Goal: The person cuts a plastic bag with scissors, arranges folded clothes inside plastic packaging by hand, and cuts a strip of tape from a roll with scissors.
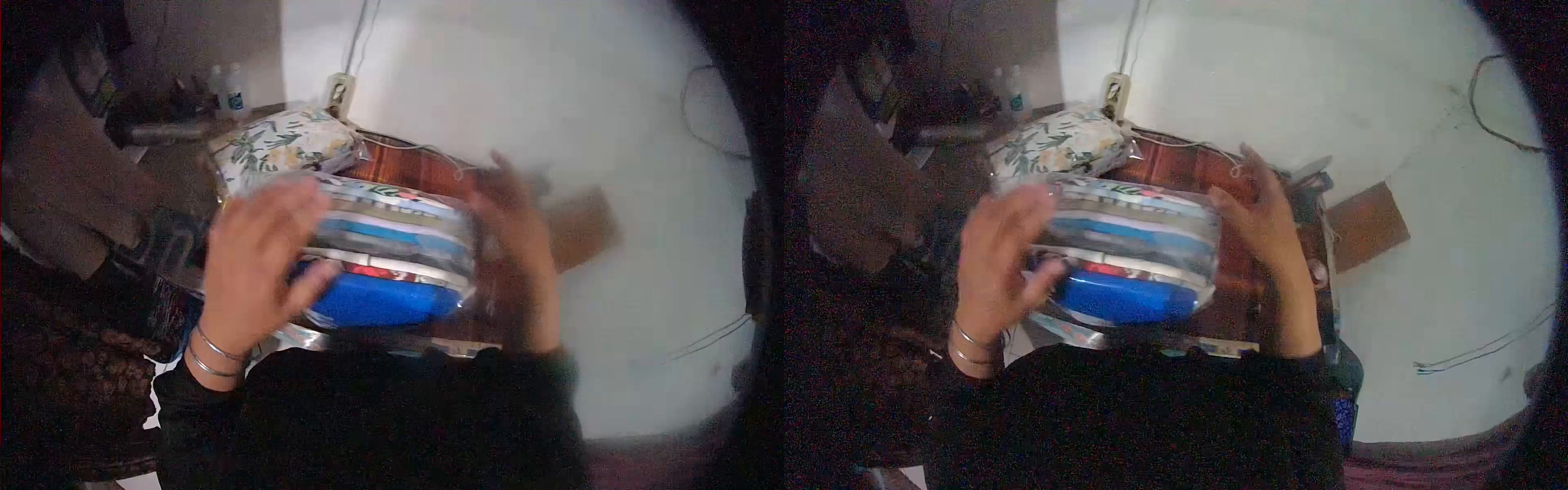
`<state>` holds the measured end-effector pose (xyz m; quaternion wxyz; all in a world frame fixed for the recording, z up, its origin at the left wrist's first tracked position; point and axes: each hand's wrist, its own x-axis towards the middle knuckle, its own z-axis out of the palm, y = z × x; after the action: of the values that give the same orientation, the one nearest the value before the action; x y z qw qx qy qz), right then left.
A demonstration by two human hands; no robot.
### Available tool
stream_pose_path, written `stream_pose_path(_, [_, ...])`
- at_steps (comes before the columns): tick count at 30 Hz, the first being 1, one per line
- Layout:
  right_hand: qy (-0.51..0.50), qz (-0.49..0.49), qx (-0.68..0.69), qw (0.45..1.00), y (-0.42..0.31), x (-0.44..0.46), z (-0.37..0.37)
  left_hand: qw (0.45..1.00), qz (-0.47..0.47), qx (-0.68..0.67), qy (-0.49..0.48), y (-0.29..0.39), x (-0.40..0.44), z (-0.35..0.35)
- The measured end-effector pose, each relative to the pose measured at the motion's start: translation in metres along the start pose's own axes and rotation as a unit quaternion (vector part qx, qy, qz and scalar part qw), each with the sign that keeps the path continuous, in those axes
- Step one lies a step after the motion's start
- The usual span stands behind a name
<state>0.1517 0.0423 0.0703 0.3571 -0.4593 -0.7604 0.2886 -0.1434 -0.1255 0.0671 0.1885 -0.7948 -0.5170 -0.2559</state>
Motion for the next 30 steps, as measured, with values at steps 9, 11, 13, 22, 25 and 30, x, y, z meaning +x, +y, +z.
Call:
stream_pose_path(9, [-0.026, -0.300, -0.320, 0.898, -0.107, -0.077, 0.098, 0.775, -0.363, -0.512, -0.076, -0.079, -0.005, 0.015])
stream_pose_path(11, [-0.037, -0.269, -0.331, 0.904, -0.115, -0.077, 0.114, 0.828, -0.325, -0.447, -0.099, -0.101, 0.002, 0.028])
stream_pose_path(13, [-0.031, -0.274, -0.324, 0.905, -0.115, -0.077, 0.123, 0.874, -0.285, -0.375, -0.119, -0.106, 0.007, 0.021])
stream_pose_path(22, [-0.018, -0.294, -0.311, 0.904, -0.112, -0.077, 0.135, 0.970, -0.181, -0.150, 0.068, -0.086, 0.014, 0.017])
stream_pose_path(25, [-0.014, -0.286, -0.307, 0.908, -0.111, -0.077, 0.135, 0.898, -0.235, -0.366, 0.063, -0.088, 0.016, 0.032])
stream_pose_path(30, [-0.020, -0.309, -0.310, 0.899, -0.113, -0.075, 0.134, 0.835, -0.198, -0.499, 0.119, -0.084, 0.019, 0.040])
